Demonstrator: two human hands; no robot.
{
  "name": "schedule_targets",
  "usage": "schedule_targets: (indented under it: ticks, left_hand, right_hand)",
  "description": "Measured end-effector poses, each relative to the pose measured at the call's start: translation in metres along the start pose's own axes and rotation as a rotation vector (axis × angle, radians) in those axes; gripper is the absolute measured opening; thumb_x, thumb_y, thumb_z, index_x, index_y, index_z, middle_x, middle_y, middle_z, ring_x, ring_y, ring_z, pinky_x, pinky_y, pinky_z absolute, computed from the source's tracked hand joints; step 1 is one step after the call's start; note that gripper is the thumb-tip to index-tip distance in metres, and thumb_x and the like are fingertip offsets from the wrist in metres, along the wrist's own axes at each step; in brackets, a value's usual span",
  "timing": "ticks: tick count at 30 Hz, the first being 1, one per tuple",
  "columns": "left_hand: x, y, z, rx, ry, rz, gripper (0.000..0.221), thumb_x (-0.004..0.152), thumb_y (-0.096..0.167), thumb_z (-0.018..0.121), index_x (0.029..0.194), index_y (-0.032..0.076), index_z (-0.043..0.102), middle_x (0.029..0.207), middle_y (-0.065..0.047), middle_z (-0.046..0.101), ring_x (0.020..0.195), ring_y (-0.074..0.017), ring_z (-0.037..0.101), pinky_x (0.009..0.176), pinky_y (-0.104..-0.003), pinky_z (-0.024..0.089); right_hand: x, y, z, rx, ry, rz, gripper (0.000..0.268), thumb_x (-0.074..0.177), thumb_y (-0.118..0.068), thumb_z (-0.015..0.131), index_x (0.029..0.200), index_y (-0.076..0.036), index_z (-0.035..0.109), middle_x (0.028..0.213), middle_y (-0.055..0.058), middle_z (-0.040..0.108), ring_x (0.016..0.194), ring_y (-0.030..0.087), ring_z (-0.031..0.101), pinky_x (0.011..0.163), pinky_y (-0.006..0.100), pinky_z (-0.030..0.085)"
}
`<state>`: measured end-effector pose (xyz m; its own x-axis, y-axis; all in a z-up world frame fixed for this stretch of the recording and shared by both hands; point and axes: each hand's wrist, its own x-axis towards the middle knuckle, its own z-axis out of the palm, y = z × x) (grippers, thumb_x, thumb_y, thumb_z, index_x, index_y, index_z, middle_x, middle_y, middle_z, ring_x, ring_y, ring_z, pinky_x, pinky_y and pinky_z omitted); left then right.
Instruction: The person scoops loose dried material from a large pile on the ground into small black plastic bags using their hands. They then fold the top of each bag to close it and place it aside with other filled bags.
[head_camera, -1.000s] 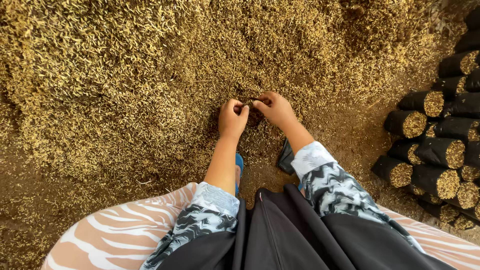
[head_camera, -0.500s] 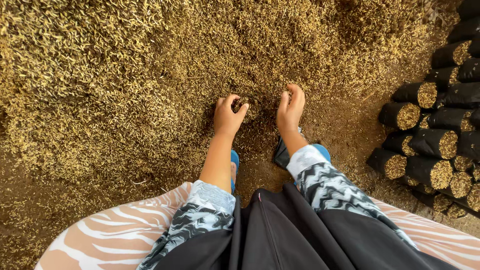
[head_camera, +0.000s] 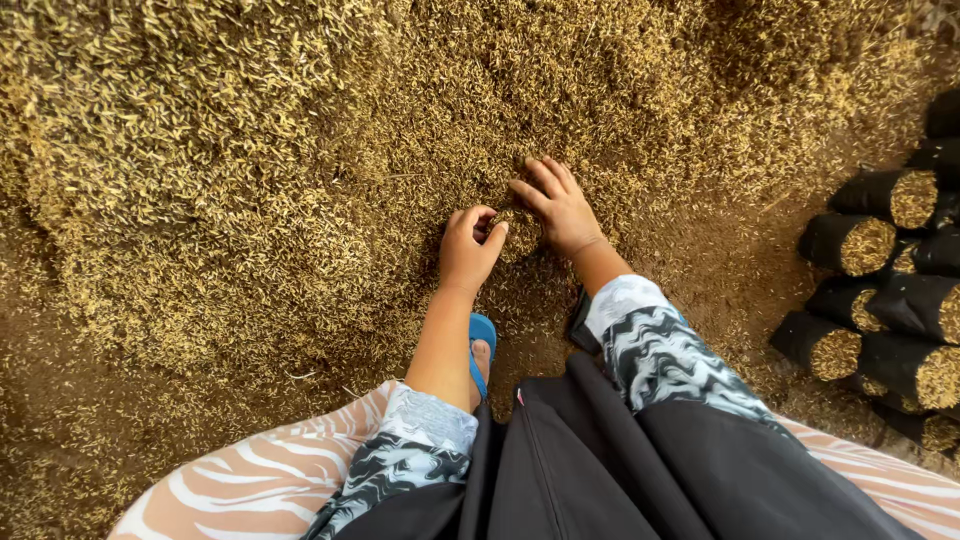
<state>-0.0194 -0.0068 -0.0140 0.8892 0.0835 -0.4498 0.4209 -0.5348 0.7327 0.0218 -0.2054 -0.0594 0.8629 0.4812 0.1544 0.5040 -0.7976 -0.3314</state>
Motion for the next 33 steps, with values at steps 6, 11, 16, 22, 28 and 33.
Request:
schedule_targets:
  ticks: [6,11,16,22,28,33]
  left_hand:
    - [0.002,0.001,0.002,-0.038,0.044,0.023,0.028,0.090,0.032,0.073,0.111,0.013,0.070,0.111,-0.004,0.064,0.091,-0.0192,0.068,0.082,-0.036,0.057]
    - [0.000,-0.008,0.004,-0.073,0.066,0.059,0.028,0.091,0.032,0.073,0.110,0.012,0.070,0.109,-0.005,0.064,0.091,-0.0184,0.068,0.081,-0.036,0.058]
    - [0.005,-0.012,0.006,-0.083,0.095,0.071,0.030,0.089,0.033,0.074,0.109,0.011,0.070,0.107,-0.005,0.065,0.086,-0.0182,0.068,0.079,-0.036,0.058]
    - [0.003,-0.016,0.006,-0.115,0.126,0.045,0.031,0.088,0.034,0.075,0.104,0.009,0.065,0.098,-0.004,0.066,0.082,-0.0164,0.066,0.076,-0.034,0.057]
    - [-0.002,-0.014,-0.001,-0.099,0.074,-0.033,0.024,0.089,0.030,0.073,0.096,0.010,0.064,0.093,-0.003,0.066,0.080,-0.0171,0.063,0.074,-0.036,0.053]
    - [0.002,-0.015,0.000,-0.085,0.097,0.009,0.015,0.089,0.023,0.071,0.092,0.009,0.066,0.088,-0.004,0.068,0.078,-0.0198,0.065,0.072,-0.037,0.053]
  right_hand:
    - [-0.021,0.001,-0.021,0.122,-0.192,0.215,0.028,0.103,-0.027,0.067,0.126,-0.014,0.059,0.140,0.009,0.057,0.134,0.031,0.053,0.120,0.044,0.045]
    - [-0.041,-0.011,-0.017,0.006,0.078,-0.026,0.060,0.075,-0.033,0.068,0.131,-0.011,0.059,0.133,0.016,0.056,0.124,0.039,0.052,0.107,0.055,0.041]
    - [-0.052,0.002,0.003,-0.039,-0.068,-0.004,0.050,0.092,-0.037,0.071,0.132,-0.010,0.059,0.128,0.015,0.058,0.115,0.036,0.056,0.099,0.050,0.047]
    - [-0.048,0.018,0.011,0.087,-0.127,0.119,0.034,0.093,-0.031,0.071,0.118,-0.009,0.062,0.108,0.011,0.062,0.094,0.031,0.065,0.078,0.042,0.054]
    - [-0.016,-0.005,-0.013,1.059,0.121,0.707,0.014,0.102,-0.022,0.063,0.107,-0.009,0.061,0.086,0.002,0.058,0.076,0.018,0.053,0.066,0.032,0.045]
    - [0.002,-0.038,-0.008,1.618,0.306,0.717,0.004,0.098,-0.011,0.060,0.101,-0.008,0.060,0.092,0.001,0.060,0.081,0.013,0.056,0.075,0.030,0.053]
